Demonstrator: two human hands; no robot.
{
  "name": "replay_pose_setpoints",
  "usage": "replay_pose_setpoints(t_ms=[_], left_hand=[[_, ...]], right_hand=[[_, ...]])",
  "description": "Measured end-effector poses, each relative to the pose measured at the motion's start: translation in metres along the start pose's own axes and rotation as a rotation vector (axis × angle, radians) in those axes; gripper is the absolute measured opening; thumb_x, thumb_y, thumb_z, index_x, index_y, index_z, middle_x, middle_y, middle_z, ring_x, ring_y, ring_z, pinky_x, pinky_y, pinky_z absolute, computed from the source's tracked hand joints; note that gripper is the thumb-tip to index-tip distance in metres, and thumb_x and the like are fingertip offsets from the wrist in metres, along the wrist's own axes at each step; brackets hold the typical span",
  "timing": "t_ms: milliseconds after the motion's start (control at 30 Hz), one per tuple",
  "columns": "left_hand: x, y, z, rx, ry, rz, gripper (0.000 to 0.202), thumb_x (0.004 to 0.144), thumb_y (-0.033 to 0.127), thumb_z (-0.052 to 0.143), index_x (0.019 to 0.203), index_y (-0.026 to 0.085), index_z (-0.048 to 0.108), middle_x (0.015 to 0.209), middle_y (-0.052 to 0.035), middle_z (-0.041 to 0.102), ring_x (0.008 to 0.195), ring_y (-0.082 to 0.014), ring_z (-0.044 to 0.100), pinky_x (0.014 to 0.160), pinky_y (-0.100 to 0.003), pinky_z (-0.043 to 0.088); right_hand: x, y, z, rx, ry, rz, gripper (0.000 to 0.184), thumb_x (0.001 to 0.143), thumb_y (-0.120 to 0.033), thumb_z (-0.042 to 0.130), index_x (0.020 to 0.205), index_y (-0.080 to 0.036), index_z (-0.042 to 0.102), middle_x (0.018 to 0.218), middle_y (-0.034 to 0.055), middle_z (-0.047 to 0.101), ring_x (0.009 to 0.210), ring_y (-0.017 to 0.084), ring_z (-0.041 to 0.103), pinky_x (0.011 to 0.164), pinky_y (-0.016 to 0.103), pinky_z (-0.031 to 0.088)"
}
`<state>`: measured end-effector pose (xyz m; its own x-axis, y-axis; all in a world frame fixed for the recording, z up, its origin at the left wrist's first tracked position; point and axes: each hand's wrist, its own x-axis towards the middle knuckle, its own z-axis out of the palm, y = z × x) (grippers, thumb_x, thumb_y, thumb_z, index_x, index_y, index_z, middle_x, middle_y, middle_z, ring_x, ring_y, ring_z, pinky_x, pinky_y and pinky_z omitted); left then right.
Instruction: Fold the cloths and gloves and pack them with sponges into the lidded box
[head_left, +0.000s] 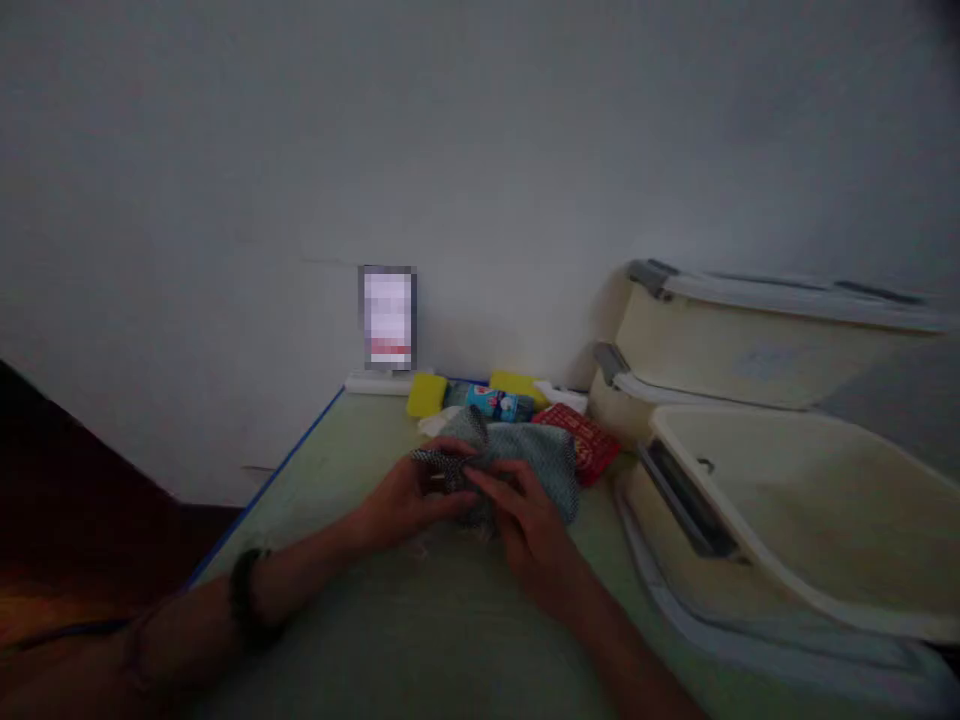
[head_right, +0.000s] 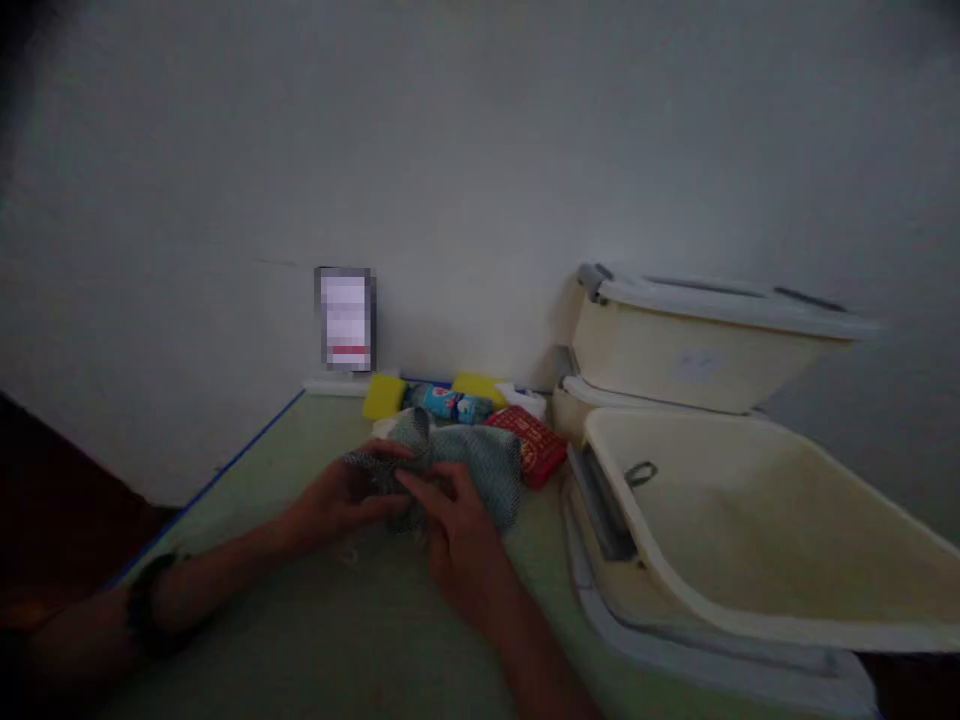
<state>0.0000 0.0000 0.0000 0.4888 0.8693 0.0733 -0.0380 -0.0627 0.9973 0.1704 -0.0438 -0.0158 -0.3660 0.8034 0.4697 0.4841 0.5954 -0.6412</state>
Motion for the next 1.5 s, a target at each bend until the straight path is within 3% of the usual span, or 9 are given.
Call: replay_pose_setpoints(t_ms=[233, 467, 700, 900, 1033, 1200, 1333, 1400, 1500], left_hand=[[0.009, 0.009, -0.018, -0.456, 0.330, 0.094, 0.016, 0.055, 0.005, 0.050, 0.066, 0.016, 0.053, 0.061, 0.0030, 0.055, 0.058, -0.0111, 0.052, 0.052, -0.021, 0.042], [0.017, 0.023, -0.027, -0.813, 0.378, -0.036, 0.022, 0.073, 0.021, 0.047, 0.088, 0.014, 0.060, 0.086, -0.0059, 0.066, 0.082, -0.0197, 0.060, 0.073, -0.033, 0.050], [0.022, 0.008, -0.024, -0.553, 0.447, -0.207, 0.026, 0.068, 0.003, 0.059, 0.092, 0.012, 0.059, 0.099, -0.0087, 0.063, 0.086, -0.0182, 0.062, 0.073, -0.028, 0.054], [0.023, 0.004, -0.030, -0.406, 0.583, -0.226, 0.021, 0.075, 0.018, 0.057, 0.096, 0.015, 0.054, 0.095, -0.0085, 0.061, 0.066, -0.0164, 0.061, 0.046, -0.029, 0.053], [0.027, 0.002, -0.036, -0.181, 0.606, -0.022, 0.032, 0.076, 0.023, 0.057, 0.106, 0.015, 0.049, 0.099, -0.0102, 0.058, 0.080, -0.0179, 0.061, 0.064, -0.031, 0.054], [0.024, 0.000, -0.042, 0.436, 0.762, 0.450, 0.084, 0.055, 0.023, 0.075, 0.125, 0.024, 0.029, 0.121, -0.0110, 0.041, 0.110, -0.0250, 0.044, 0.092, -0.045, 0.038], [0.004, 0.005, -0.027, 1.050, 0.431, 0.955, 0.052, 0.062, 0.022, 0.070, 0.108, 0.028, 0.046, 0.113, -0.0062, 0.045, 0.112, -0.0261, 0.040, 0.099, -0.052, 0.026], [-0.004, 0.007, -0.017, 1.067, 0.062, 0.957, 0.051, 0.063, 0.030, 0.069, 0.108, 0.024, 0.046, 0.112, -0.0085, 0.047, 0.112, -0.0258, 0.041, 0.096, -0.046, 0.033], [-0.007, 0.007, -0.009, 0.936, -0.122, 0.804, 0.057, 0.064, 0.034, 0.068, 0.112, 0.020, 0.041, 0.110, -0.0116, 0.051, 0.107, -0.0239, 0.047, 0.086, -0.038, 0.043]], right_hand=[[0.002, 0.017, -0.008, -0.507, 0.468, 0.246, 0.044, 0.079, -0.028, 0.047, 0.121, -0.014, 0.045, 0.124, 0.0164, 0.036, 0.116, 0.029, 0.033, 0.094, 0.051, 0.031], [0.002, 0.017, -0.012, -0.554, 0.446, 0.324, 0.049, 0.077, -0.027, 0.048, 0.124, -0.016, 0.040, 0.124, 0.0166, 0.039, 0.115, 0.031, 0.036, 0.090, 0.051, 0.035], [0.001, 0.016, -0.016, -0.356, 0.306, 0.595, 0.045, 0.078, -0.030, 0.045, 0.119, -0.012, 0.044, 0.102, 0.0153, 0.059, 0.089, 0.028, 0.057, 0.074, 0.042, 0.044], [0.005, 0.013, -0.025, 0.167, 0.504, 0.574, 0.030, 0.077, -0.042, 0.046, 0.083, -0.015, 0.058, 0.081, 0.0059, 0.064, 0.076, 0.020, 0.057, 0.068, 0.031, 0.043], [0.008, 0.014, -0.022, 0.707, 0.714, 0.728, 0.024, 0.072, -0.038, 0.054, 0.083, -0.018, 0.062, 0.087, 0.0014, 0.066, 0.084, 0.018, 0.058, 0.073, 0.028, 0.044], [0.011, 0.011, -0.017, 1.238, 0.685, 0.855, 0.021, 0.070, -0.031, 0.060, 0.087, -0.018, 0.063, 0.081, 0.0015, 0.069, 0.079, 0.018, 0.063, 0.069, 0.029, 0.049], [0.011, 0.002, -0.018, 1.383, 0.607, 0.757, 0.018, 0.072, -0.028, 0.061, 0.087, -0.018, 0.062, 0.078, 0.0008, 0.069, 0.066, 0.015, 0.064, 0.059, 0.027, 0.052], [0.011, -0.002, -0.018, 1.429, 0.523, 0.705, 0.018, 0.072, -0.027, 0.061, 0.088, -0.018, 0.061, 0.079, 0.0012, 0.069, 0.062, 0.014, 0.064, 0.054, 0.025, 0.051], [0.011, -0.005, -0.016, 1.445, 0.423, 0.647, 0.019, 0.072, -0.029, 0.061, 0.088, -0.018, 0.060, 0.083, 0.0020, 0.069, 0.067, 0.015, 0.064, 0.055, 0.026, 0.051]])
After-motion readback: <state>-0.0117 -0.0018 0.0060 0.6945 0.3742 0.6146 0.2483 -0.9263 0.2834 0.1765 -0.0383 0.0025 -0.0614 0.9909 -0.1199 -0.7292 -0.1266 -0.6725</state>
